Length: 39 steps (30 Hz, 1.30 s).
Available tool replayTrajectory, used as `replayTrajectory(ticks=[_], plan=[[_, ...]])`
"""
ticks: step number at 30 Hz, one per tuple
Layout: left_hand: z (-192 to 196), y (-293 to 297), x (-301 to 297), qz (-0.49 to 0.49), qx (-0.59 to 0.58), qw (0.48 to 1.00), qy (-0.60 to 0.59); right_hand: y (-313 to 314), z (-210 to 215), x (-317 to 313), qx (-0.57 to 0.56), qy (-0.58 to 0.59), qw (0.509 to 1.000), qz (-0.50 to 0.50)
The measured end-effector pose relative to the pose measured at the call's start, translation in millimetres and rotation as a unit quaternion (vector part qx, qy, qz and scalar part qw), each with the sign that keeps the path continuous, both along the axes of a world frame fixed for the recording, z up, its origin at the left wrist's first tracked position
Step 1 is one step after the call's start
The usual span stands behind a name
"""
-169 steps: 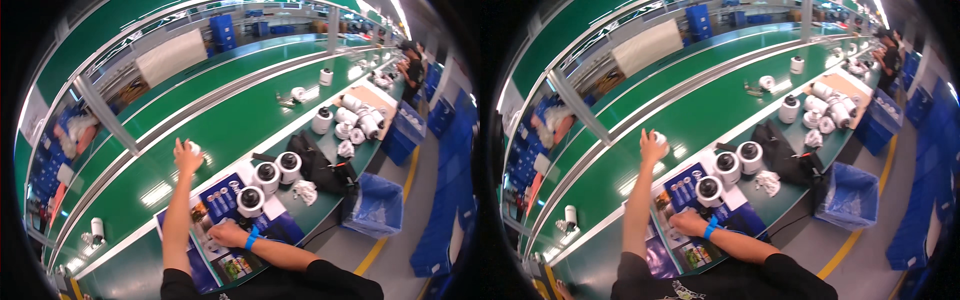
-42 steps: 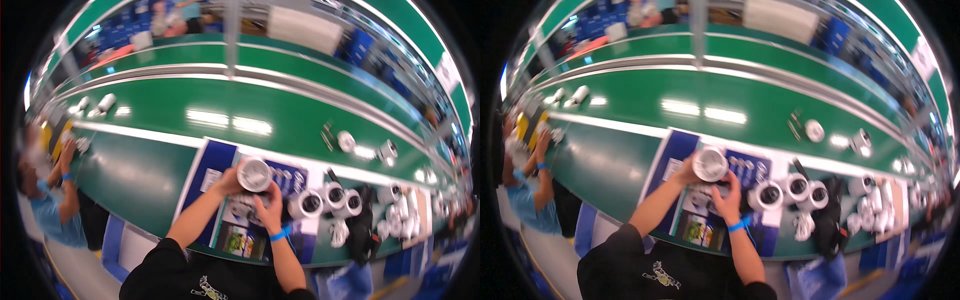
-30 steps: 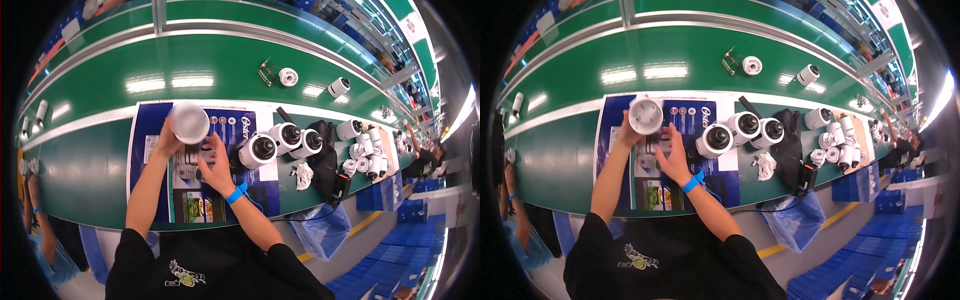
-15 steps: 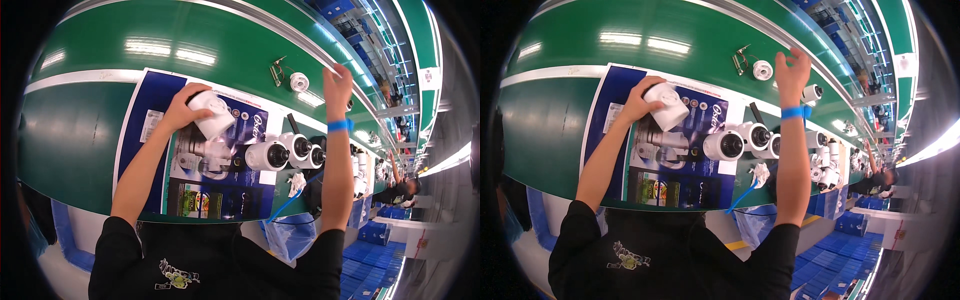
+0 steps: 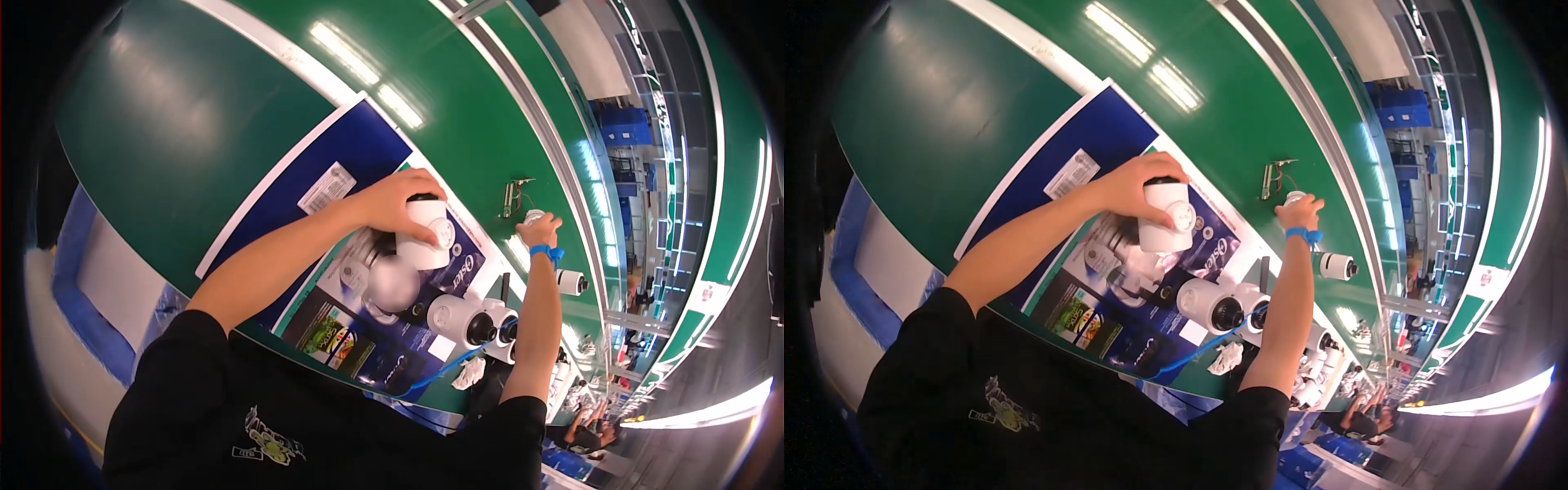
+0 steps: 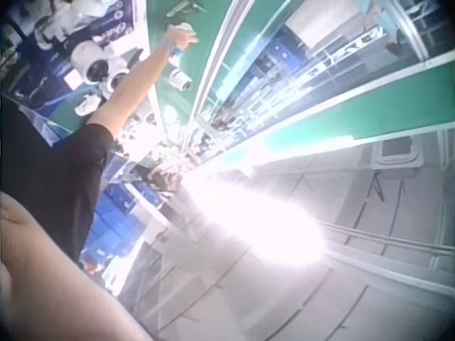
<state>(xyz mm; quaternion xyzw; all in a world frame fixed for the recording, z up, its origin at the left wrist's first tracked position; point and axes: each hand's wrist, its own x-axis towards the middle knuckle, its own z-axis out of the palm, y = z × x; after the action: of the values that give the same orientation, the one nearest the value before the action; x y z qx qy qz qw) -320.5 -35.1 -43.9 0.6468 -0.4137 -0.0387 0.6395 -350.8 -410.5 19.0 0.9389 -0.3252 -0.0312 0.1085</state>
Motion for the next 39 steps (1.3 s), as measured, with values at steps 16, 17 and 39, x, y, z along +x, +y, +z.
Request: replayTrajectory(ticks=[16,17,39], plan=[[-4,19,38,-0.067,-0.435,0.737,0.512,232,169,-145,0.275,-0.223,0.883,0.307],[-25,23,50,-0.232,-0.473,0.714,0.462,240,159,-157,0.243,-0.209,0.887,0.333],[6,5,45,-0.165,-0.418,0.686,0.572,293,-21,-279,0.425,-0.326,0.837,0.113]])
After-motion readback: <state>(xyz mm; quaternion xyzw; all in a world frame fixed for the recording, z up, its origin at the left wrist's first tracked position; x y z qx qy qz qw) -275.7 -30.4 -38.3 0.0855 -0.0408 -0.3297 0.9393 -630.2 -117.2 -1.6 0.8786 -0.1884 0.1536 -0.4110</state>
